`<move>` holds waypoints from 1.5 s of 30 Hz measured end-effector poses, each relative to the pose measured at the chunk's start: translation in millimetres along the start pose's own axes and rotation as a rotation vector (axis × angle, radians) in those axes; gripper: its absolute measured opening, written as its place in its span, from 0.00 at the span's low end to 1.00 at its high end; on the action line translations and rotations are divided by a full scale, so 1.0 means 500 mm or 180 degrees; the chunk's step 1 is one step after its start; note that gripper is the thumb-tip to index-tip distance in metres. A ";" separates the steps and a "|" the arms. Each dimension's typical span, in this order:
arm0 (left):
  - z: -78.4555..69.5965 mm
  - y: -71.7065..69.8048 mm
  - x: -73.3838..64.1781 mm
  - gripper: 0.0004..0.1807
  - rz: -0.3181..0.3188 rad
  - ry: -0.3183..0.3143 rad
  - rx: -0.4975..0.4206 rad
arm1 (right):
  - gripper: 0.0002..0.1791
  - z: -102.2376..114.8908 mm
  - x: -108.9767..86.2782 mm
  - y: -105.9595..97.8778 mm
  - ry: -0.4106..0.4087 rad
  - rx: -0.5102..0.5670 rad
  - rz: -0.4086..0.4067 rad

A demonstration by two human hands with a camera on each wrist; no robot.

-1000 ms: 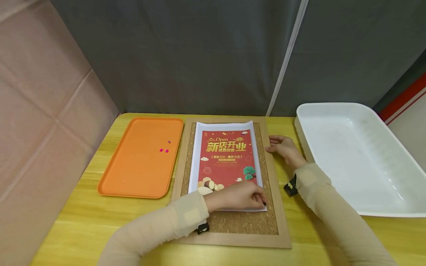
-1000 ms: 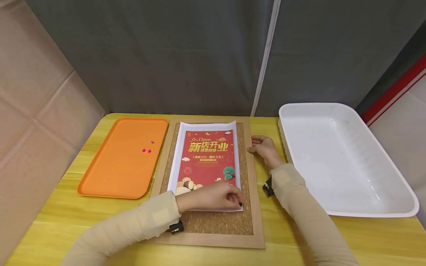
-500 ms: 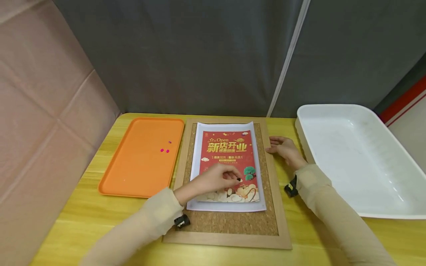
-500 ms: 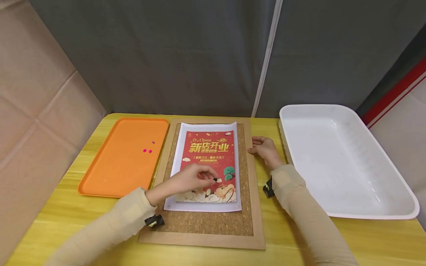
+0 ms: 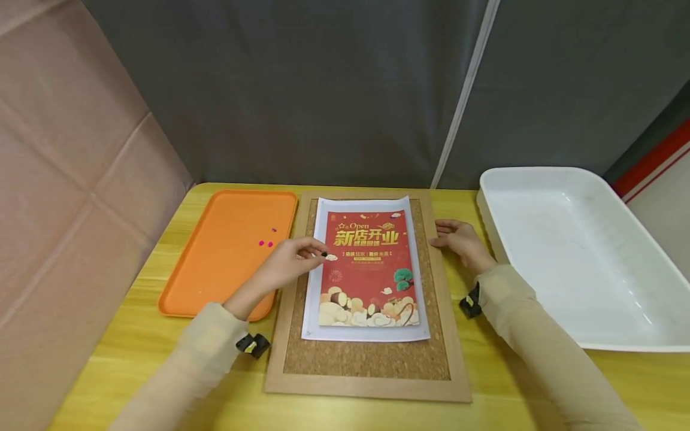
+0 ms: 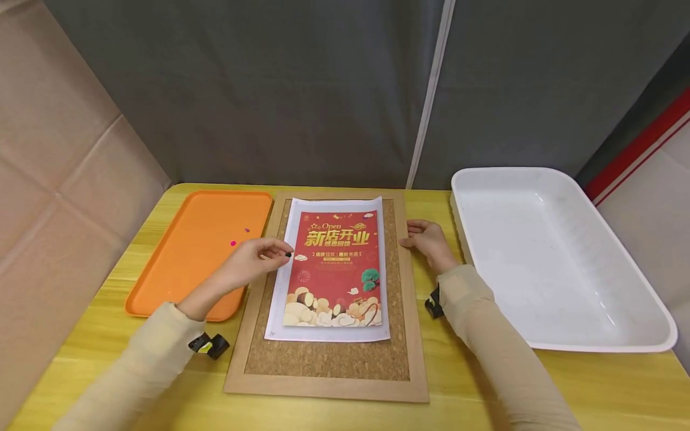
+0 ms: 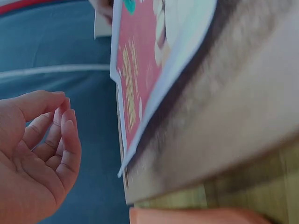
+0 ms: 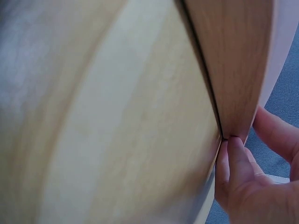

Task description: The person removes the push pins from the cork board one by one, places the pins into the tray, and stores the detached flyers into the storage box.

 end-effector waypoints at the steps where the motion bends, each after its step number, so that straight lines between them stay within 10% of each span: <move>1: 0.009 -0.011 -0.001 0.13 -0.0060 -0.0035 0.0012 | 0.35 0.000 0.000 0.000 0.0002 0.0001 0.0000; 16: 0.155 -0.110 -0.023 0.16 -0.0337 -0.0468 0.0224 | 0.35 -0.001 0.001 -0.002 0.0031 0.0035 -0.0025; 45: 0.236 -0.131 -0.026 0.14 -0.0278 -0.0667 0.0558 | 0.35 -0.003 0.005 -0.002 0.0031 0.0050 -0.0013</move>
Point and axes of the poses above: each hand's wrist, its own x-axis towards the middle knuckle, its own y-axis out of the palm, z = x × y, the point moved 8 cm from there along x, towards the middle knuckle, and after that the axes turned 6 degrees about y, right-handed, at the moved point
